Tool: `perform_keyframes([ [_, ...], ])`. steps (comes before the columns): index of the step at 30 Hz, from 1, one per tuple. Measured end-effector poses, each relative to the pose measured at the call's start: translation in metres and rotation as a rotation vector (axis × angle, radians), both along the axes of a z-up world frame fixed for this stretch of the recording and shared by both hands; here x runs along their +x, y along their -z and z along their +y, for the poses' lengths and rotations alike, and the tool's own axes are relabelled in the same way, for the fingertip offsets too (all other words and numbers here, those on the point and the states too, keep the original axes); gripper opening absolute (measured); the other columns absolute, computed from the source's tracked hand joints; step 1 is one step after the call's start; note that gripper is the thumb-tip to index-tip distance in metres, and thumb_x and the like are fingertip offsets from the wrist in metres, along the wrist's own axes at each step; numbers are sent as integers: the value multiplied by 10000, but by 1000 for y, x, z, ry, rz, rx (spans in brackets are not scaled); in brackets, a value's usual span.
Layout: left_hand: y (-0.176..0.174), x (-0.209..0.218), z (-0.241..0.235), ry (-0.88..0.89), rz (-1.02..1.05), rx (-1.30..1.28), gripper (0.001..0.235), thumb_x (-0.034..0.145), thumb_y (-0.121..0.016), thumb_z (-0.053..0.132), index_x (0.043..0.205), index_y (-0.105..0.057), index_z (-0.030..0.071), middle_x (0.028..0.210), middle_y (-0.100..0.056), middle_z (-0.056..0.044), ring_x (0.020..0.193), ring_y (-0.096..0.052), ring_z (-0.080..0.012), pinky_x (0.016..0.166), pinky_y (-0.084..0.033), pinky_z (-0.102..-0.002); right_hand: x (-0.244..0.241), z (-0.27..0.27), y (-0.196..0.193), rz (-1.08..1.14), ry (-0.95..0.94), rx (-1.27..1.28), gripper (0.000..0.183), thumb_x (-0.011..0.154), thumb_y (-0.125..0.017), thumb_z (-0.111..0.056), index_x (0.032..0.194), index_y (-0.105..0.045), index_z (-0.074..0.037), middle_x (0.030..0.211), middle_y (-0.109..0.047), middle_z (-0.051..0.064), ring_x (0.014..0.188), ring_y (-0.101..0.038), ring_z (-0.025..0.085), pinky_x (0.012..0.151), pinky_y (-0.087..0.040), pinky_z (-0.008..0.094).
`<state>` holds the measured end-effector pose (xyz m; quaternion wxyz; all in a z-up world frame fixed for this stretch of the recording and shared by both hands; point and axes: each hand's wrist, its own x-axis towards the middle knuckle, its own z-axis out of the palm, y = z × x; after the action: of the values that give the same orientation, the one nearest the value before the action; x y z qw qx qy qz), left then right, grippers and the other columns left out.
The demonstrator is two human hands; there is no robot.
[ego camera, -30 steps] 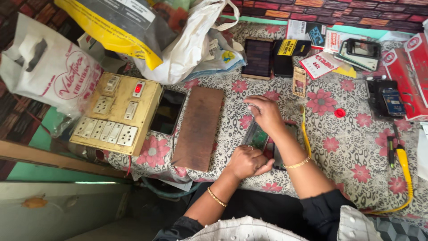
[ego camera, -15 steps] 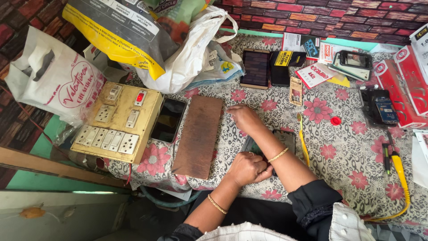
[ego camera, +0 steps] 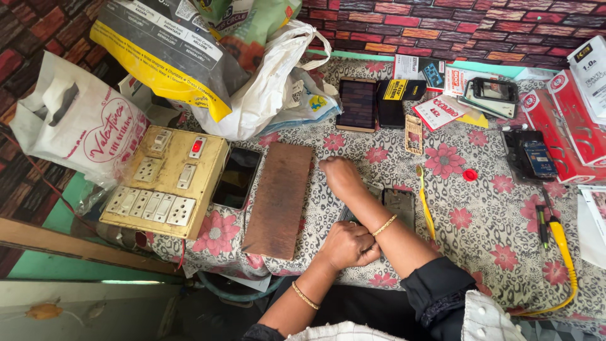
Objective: The person disassembles a smartphone using a screwdriver and a yellow prying tool, removes the back cover, and manipulates internal components on a cluttered workbench.
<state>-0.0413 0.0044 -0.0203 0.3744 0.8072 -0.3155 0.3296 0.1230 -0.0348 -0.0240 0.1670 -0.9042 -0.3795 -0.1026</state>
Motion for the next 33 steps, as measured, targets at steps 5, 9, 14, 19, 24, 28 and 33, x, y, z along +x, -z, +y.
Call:
perform_keyframes([
  [5,0,1,0,26,0,4,255,773,-730,160,589,-562,109,588,-547,-50,516,-570,-257,526,-489,-388,-9,1,-1,-57,39,-68,221,850,-530,25,1016,-673,-1,1016,-690,193,995,-658,377,856,-551,468],
  [9,0,0,0,44,21,6,217,746,-719,156,598,-569,105,601,-551,-53,530,-574,-262,532,-489,-393,-14,2,-1,-73,41,-161,212,890,-529,-20,1079,-622,0,1115,-653,186,1110,-622,359,929,-544,453],
  [14,-2,-1,0,42,64,27,239,818,-712,188,631,-591,99,621,-559,-54,550,-581,-268,566,-500,-402,-5,2,-4,-42,-19,-186,270,838,-562,48,1100,-609,-2,1137,-637,193,1115,-602,376,954,-519,460],
  [19,-3,-1,0,39,124,40,330,893,-705,253,624,-597,96,620,-561,-65,547,-579,-283,569,-500,-414,16,-9,11,7,-107,-37,344,754,-600,141,1064,-630,-5,1058,-673,174,1033,-649,344,900,-543,434],
  [24,-3,-2,1,21,156,71,362,933,-690,321,657,-626,95,646,-578,-71,569,-596,-293,576,-507,-420,55,-30,48,450,-128,442,94,908,-666,84,944,-661,-2,853,-728,65,774,-709,165,697,-572,315],
  [28,-3,-1,1,29,168,47,350,935,-688,332,684,-645,93,677,-601,-73,590,-612,-299,588,-515,-422,82,-38,76,850,-87,687,74,921,-683,53,951,-658,-9,789,-665,30,654,-593,81,598,-524,252],
  [33,-3,0,2,40,187,35,347,940,-685,332,694,-646,90,700,-619,-76,601,-617,-302,594,-515,-422,82,-32,71,862,-77,700,85,907,-696,53,937,-673,-23,803,-688,11,657,-612,62,588,-534,236],
])
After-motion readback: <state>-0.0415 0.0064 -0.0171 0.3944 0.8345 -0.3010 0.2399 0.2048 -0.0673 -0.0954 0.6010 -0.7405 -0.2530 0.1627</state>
